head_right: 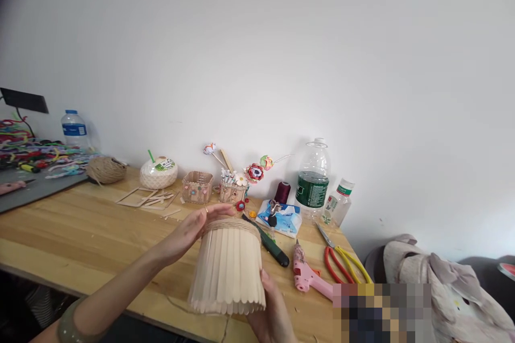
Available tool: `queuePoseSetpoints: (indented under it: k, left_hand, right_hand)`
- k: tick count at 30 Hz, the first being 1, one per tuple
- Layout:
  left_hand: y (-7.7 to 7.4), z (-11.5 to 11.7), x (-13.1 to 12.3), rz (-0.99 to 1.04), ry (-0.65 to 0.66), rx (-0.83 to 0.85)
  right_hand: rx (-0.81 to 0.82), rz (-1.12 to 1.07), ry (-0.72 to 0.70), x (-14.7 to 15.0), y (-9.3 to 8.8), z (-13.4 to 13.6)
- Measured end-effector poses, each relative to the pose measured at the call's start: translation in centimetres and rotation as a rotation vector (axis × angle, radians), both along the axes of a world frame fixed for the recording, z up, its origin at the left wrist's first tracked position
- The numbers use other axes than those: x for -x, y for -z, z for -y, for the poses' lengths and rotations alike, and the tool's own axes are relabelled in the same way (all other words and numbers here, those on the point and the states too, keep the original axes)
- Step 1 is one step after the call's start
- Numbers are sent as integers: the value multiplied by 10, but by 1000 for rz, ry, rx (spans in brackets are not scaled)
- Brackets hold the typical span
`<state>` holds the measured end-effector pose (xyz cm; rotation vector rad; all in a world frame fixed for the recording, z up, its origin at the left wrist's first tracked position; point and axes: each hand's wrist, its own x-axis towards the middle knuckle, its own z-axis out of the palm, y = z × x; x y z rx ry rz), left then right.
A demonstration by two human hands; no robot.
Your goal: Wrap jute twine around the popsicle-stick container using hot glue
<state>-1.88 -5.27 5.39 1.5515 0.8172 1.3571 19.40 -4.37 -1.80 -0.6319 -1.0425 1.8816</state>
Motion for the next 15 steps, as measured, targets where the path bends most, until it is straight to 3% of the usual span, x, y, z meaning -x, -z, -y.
queuePoseSetpoints:
  k: [4,8,11,15]
  left_hand:
    - [8,9,4,40,13,75]
    - [19,21,2,-60,133,34]
    - [28,24,0,-114,132,73]
    - [35,23,0,77,108,166]
  right_hand:
    - [62,-47,-37,2,-3,4]
    - [180,-187,-72,14,-14,12]
    - [293,-309,-109,24,-21,20]
    - [394,-384,-194,33,-28,29]
